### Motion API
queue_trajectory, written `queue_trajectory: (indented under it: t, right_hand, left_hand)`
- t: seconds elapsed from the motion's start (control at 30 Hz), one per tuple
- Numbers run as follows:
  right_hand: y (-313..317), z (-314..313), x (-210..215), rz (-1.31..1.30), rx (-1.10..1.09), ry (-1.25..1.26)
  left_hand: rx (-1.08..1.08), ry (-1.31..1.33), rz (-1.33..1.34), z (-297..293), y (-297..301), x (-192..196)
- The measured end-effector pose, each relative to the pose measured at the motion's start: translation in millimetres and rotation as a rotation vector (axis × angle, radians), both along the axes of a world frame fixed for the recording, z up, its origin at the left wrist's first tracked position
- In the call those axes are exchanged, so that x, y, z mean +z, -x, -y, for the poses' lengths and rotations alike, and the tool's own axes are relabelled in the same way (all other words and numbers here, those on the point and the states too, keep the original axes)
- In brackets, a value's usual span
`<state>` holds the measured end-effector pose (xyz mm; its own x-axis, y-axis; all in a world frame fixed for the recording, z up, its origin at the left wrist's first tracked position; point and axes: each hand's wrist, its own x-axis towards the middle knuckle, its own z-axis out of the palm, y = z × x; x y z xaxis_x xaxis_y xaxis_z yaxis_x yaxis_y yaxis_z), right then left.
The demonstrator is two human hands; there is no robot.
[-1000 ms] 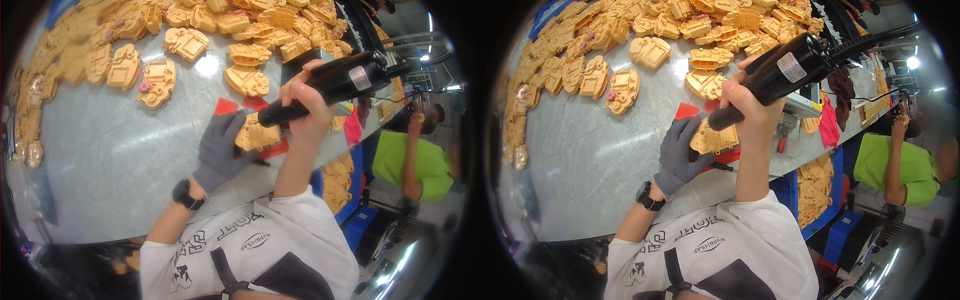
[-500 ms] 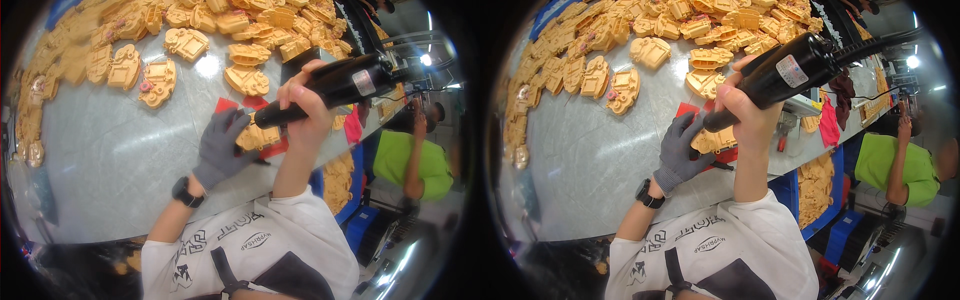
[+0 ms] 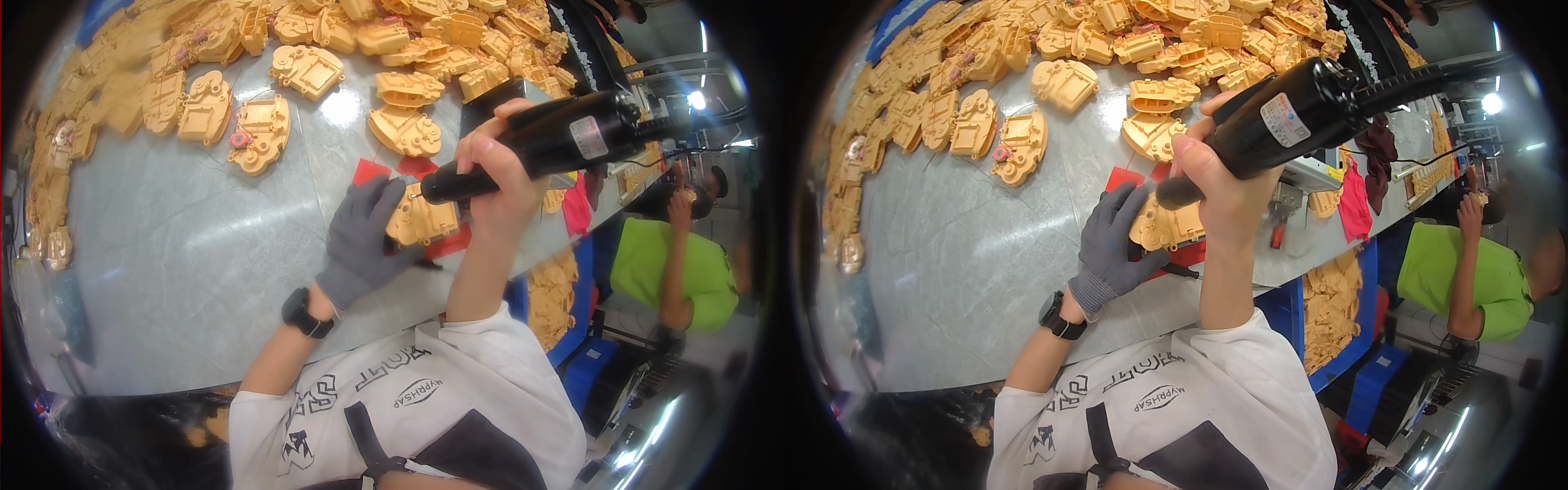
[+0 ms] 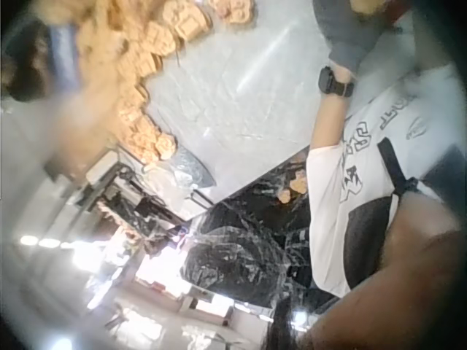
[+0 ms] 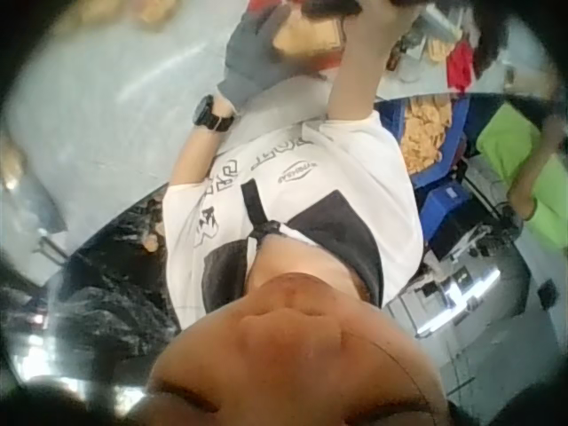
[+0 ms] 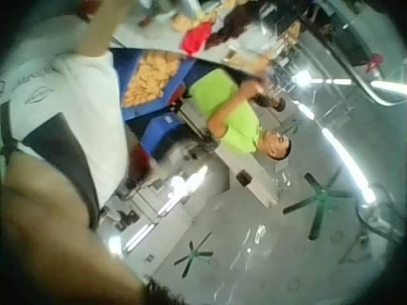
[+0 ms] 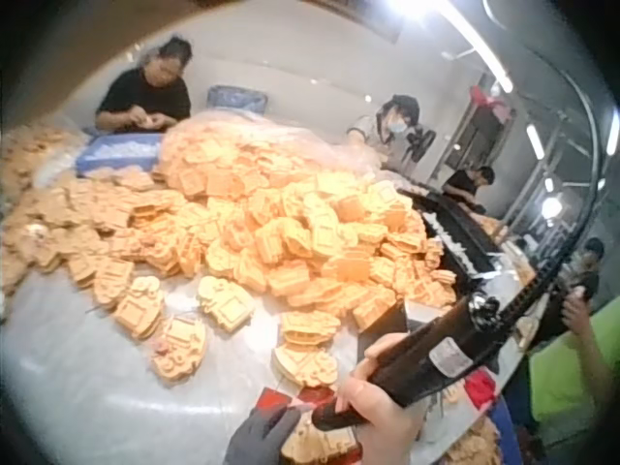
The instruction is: The person picks up plastic casings from a pile, places them onto a jig, and drives screws into them using an electric screwdriver.
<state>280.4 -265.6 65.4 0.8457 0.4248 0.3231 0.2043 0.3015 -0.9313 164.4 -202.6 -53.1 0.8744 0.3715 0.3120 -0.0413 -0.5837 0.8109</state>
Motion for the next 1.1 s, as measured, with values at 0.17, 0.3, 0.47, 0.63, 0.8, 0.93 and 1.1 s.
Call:
queue_trajectory:
  t: [0.17, 0.3, 0.47, 0.63, 0.8, 0.93, 1.1]
  right_hand:
    - [-1, -2, -2, -0.006, 0.006, 0.003]
    - [0, -3, -2, -0.013, 0.005, 0.000]
    - [1, -5, -4, -0.009, -0.007, 0.000]
    - [2, -4, -5, 0.028, -0.023, 0.017]
    - [-2, -3, -9, 0.040, 0.015, -0.024]
    - [-1, -3, -9, 0.033, 0.021, -0.043]
    - [1, -7, -7, 0.032, -0.006, 0.028]
  left_hand:
    - [0.005, -0.007, -0.002, 1, 0, 0]
    - [0.010, 0.007, 0.020, 1, 0, 2]
    - [0.021, -0.005, 0.019, 2, 1, -2]
    - [0.012, 0.009, 0.007, 1, 1, 1]
    - [0.000, 0.027, 0.018, 0, 0, -1]
    - [0.001, 0.020, 0.011, 1, 0, 0]
    - [0.026, -0.028, 0.012, 2, 0, -1]
